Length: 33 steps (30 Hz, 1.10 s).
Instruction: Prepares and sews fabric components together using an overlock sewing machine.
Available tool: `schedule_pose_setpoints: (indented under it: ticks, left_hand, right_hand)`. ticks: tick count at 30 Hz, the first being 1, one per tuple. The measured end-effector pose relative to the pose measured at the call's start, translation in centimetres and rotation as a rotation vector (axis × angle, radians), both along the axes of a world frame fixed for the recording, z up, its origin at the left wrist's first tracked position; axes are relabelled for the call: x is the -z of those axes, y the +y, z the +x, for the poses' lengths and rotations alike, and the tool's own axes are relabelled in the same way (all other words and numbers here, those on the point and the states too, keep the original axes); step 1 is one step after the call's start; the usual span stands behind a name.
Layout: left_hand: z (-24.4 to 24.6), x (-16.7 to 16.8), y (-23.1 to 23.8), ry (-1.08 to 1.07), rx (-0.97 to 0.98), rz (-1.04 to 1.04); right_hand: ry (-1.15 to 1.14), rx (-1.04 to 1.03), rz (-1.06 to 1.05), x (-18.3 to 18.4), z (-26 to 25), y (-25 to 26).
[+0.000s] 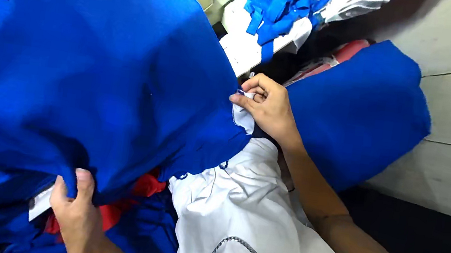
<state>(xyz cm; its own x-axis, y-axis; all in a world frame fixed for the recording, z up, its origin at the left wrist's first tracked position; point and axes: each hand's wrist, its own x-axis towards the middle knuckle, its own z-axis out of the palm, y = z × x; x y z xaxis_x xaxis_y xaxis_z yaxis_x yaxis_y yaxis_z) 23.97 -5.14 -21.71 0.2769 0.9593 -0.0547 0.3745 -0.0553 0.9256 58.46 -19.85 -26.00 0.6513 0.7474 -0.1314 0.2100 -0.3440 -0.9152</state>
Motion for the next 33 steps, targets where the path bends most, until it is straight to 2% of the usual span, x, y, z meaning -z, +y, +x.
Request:
schedule_pose_setpoints:
  ticks: [3,6,12,18,25,33]
  left_hand:
    - [1.5,-0.3,-0.6,-0.061,-0.081,-0.008]
    - [1.3,0.1,-0.1,-0.126,-0.090,0.068]
    - [2.3,0.3,0.7,0.111,-0.162,0.191]
    - [2.7,1.0,1.5,-0.107,-0.293,0.080]
    - [2.8,0.7,3.0,-0.165,-0.291,0.163]
    - [2.2,-2.1,6.2,-0.142,-0.235,0.287]
  right_hand:
    - [0.002,0.032,0.098,0.5,-0.7,-0.1]
    - [-0.035,0.035,0.167,0.3,-0.8,0.1]
    - [-0.049,0.002,0.232,0.2,-0.6,-0.4]
    - [-0.048,-0.053,0.284,0.7,-0.1,-0.9]
    - [0.015,-0.028,0.347,-0.1,0.0,0.2]
    - [-0.033,-0.058,0.351,-2.2,1.3,3.7]
